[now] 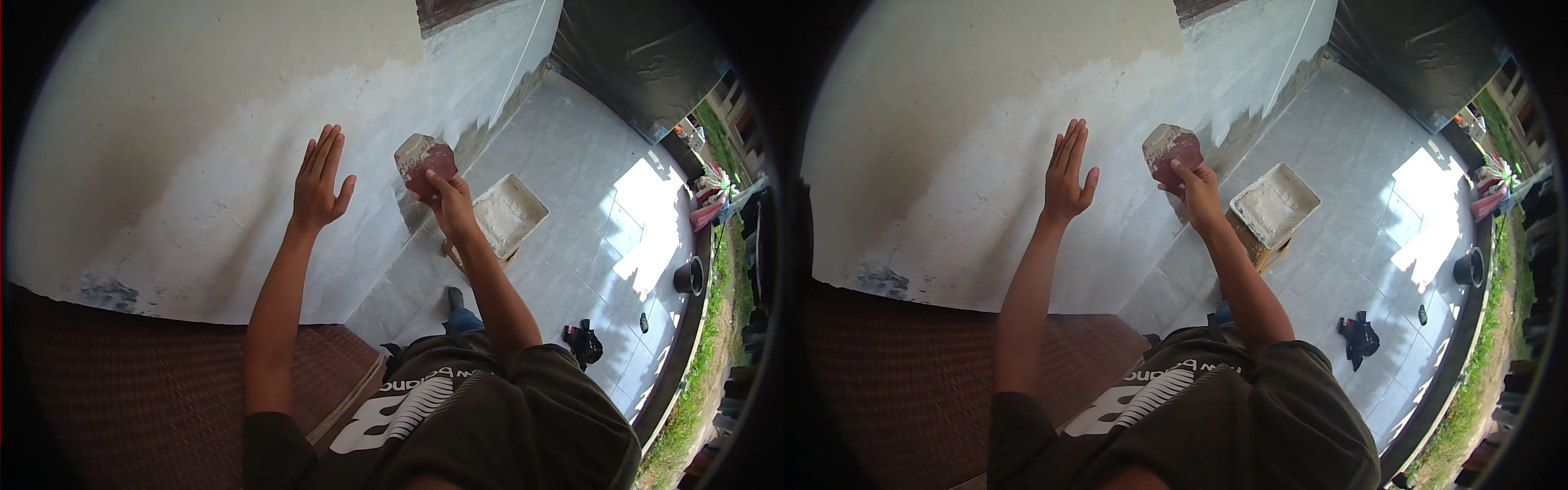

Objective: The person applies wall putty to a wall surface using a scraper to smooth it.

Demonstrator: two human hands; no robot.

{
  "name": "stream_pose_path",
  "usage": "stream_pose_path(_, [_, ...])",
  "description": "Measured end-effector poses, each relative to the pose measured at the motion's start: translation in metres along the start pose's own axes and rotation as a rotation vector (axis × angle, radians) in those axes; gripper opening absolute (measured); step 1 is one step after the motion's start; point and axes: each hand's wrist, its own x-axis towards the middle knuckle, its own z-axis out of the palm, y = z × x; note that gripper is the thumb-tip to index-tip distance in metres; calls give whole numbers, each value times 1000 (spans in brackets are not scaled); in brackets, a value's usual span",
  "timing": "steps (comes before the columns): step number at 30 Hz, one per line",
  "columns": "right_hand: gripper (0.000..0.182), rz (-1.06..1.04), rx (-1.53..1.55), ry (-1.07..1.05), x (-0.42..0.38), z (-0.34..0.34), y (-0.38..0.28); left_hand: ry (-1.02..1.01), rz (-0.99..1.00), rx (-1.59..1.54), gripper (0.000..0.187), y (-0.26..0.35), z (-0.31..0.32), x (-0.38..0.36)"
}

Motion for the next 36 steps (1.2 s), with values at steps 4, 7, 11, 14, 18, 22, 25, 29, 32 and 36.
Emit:
stream_pose_path(4, [20,-217,-191,-40,28,-4,-1,-30,15,35,61,-5,-4,7])
stream_pose_path(7, [17,-376,-239,-45,58,0,-12,-52,35,73,60,-15,-2,24])
stream_pose_path(11, [18,-677,-517,38,106,0,-20,-81,58,123,59,-33,9,54])
stream_pose_path(14, [32,-798,-785,90,135,1,-29,-121,73,161,59,-49,21,79])
stream_pose_path(18, [46,-981,-942,140,183,1,-16,-179,96,216,58,-68,35,101])
stream_pose_path(22, [48,-1016,-955,263,226,20,3,-267,137,283,58,-87,37,112])
stream_pose_path(25, [47,-999,-924,357,249,41,23,-330,159,335,59,-101,35,112])
stream_pose_path(29, [53,-983,-930,448,263,70,48,-357,228,386,59,-104,35,108])
stream_pose_path(32, [58,-923,-920,477,261,89,55,-349,230,383,60,-105,36,108])
stream_pose_path(36, [59,-857,-875,426,246,101,60,-322,231,334,61,-104,37,108])
